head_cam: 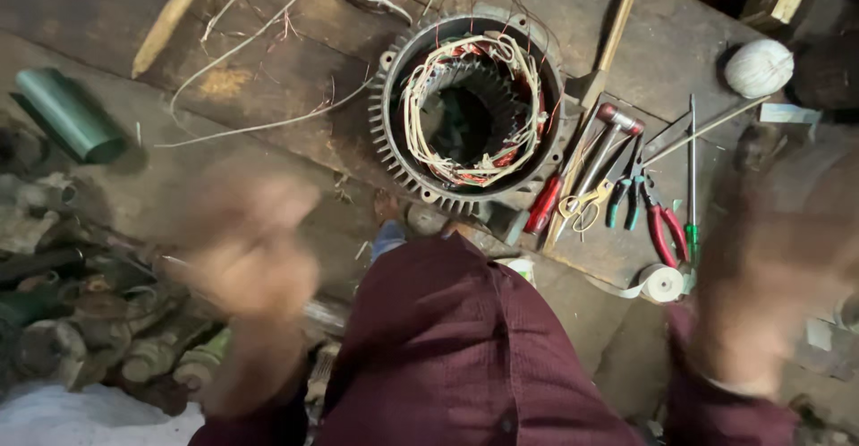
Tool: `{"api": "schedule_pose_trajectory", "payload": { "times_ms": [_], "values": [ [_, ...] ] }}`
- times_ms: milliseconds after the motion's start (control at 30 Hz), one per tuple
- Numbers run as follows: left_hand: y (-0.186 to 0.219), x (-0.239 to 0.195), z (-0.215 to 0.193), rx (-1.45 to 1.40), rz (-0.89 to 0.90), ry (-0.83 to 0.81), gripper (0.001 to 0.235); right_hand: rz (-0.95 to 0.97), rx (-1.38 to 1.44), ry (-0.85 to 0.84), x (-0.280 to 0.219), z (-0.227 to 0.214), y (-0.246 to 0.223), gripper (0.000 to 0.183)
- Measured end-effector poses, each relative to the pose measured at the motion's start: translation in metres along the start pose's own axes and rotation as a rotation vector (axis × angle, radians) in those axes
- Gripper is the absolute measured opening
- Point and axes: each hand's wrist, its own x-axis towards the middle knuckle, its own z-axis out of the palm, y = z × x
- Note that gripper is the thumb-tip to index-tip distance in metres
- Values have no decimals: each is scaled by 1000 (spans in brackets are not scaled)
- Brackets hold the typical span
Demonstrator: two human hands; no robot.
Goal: The person works on an electric motor stator, using a wooden stick to push and arrange copper windings inside the slots. They use pliers to cut a wire and continue adjusting the coils by hand.
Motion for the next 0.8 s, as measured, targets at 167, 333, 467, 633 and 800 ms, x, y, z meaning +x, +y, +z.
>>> {"api": "schedule_pose_trajectory", "payload": {
  "times_ms": [167,333,467,633,800],
  "values": [
    [55,-17,59,-275,161,-302,45,-252,82,-83,37,32,-45,39],
    [67,-20,82,-225,278,-289,42,142,568,-287,11,53,-43,16],
    [73,-12,115,-264,242,-276,13,795,1568,-648,-25,87,-50,16],
    [85,-10,131,-222,180,-219,10,953,1924,-609,-43,101,-77,13],
    [98,-12,141,-142,134,-180,9,864,1864,-411,-46,104,-88,13]
  ]
}}
